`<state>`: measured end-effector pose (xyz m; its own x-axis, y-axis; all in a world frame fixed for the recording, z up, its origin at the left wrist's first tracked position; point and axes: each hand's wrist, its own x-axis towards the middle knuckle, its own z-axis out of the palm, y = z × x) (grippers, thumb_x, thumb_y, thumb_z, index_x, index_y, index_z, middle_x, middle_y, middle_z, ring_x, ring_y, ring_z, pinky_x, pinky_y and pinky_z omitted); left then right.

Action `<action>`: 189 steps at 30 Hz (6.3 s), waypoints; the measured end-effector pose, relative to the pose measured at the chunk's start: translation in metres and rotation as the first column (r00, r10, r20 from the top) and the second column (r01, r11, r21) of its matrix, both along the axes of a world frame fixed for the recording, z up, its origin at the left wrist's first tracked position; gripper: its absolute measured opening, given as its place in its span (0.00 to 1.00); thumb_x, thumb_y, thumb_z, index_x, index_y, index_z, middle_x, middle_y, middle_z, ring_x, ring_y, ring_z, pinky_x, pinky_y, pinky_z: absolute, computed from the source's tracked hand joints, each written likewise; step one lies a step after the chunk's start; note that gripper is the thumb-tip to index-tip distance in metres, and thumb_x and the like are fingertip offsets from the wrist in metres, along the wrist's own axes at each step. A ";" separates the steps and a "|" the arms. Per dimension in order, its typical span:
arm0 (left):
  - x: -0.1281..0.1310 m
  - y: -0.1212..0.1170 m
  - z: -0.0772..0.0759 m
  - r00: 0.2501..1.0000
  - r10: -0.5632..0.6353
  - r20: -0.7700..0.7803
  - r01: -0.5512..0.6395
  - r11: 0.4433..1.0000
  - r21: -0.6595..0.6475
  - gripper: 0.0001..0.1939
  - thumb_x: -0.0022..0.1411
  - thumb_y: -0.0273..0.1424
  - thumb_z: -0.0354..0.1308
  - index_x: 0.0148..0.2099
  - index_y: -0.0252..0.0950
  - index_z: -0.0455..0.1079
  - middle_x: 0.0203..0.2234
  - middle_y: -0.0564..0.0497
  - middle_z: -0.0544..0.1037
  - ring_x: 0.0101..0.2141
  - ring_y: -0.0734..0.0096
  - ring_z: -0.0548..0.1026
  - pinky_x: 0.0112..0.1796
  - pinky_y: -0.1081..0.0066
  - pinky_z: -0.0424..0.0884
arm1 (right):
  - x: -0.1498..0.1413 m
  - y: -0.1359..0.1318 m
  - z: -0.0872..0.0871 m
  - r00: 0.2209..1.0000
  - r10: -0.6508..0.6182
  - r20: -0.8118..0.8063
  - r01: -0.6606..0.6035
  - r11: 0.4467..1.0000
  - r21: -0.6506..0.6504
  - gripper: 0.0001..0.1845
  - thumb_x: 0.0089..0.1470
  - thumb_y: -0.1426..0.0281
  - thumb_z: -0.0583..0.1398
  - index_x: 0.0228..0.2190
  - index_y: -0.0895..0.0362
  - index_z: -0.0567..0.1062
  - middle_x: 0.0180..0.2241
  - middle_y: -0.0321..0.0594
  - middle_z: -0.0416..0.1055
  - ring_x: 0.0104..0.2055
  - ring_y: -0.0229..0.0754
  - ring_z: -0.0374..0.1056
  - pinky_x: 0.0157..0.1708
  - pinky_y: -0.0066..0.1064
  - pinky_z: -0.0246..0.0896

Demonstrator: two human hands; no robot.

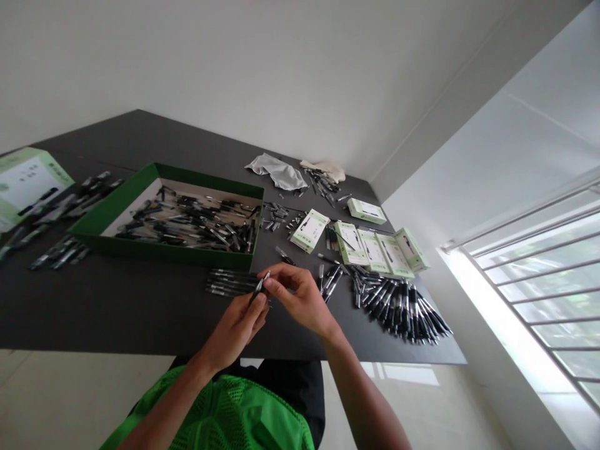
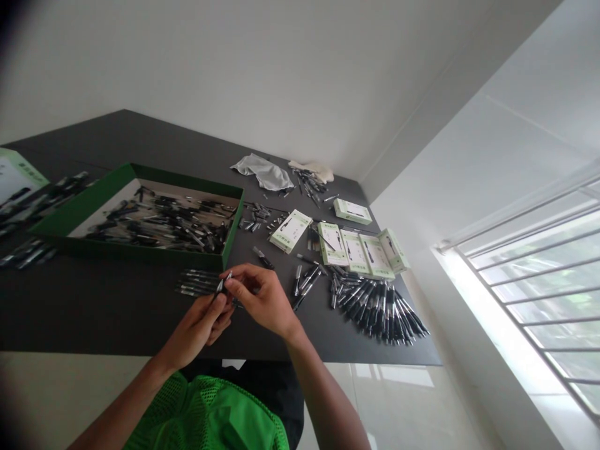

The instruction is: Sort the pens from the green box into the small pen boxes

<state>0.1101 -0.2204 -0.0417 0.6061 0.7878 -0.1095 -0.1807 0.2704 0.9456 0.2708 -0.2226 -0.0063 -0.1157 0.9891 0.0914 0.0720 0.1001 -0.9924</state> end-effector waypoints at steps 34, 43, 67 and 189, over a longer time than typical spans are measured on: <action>-0.002 -0.006 -0.006 0.998 0.016 0.066 -0.015 1.000 -0.019 0.30 0.67 0.59 0.56 0.29 0.39 0.54 0.20 0.63 0.51 0.19 0.81 0.48 0.18 0.79 0.46 | 0.054 0.158 -0.005 0.042 -0.216 0.976 -0.352 0.911 0.216 0.11 0.68 0.71 0.59 0.46 0.58 0.81 0.50 0.51 0.77 0.55 0.51 0.66 0.53 0.40 0.60; -0.001 -0.005 -0.006 0.998 0.029 0.048 -0.027 0.999 -0.031 0.31 0.65 0.61 0.56 0.28 0.40 0.54 0.20 0.63 0.50 0.18 0.81 0.47 0.18 0.79 0.46 | 0.053 0.144 0.006 0.205 -0.298 0.932 -0.307 0.885 0.351 0.11 0.69 0.70 0.57 0.44 0.60 0.79 0.47 0.51 0.78 0.53 0.53 0.69 0.54 0.43 0.61; 0.001 -0.005 -0.009 0.988 0.119 -0.097 -0.125 0.990 -0.059 0.34 0.60 0.64 0.58 0.32 0.35 0.66 0.20 0.61 0.59 0.18 0.83 0.51 0.17 0.78 0.47 | 0.003 0.003 0.029 0.942 -0.336 -0.023 0.333 0.921 0.200 0.09 0.61 0.62 0.68 0.33 0.55 0.79 0.35 0.40 0.84 0.39 0.43 0.81 0.44 0.33 0.72; 0.002 -0.007 -0.003 0.988 0.154 0.017 -0.154 0.961 0.231 0.31 0.70 0.60 0.48 0.33 0.37 0.65 0.21 0.57 0.60 0.22 0.75 0.58 0.24 0.75 0.61 | 0.015 0.000 0.071 0.571 -0.099 0.815 -0.487 0.759 0.433 0.21 0.69 0.61 0.59 0.58 0.56 0.71 0.59 0.46 0.74 0.58 0.48 0.69 0.54 0.42 0.60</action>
<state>0.1120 -0.2278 -0.0445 0.4754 0.8755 0.0862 -0.2019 0.0132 0.9793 0.2856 -0.2221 0.0648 -0.6078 0.7032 0.3689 0.6486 0.7077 -0.2803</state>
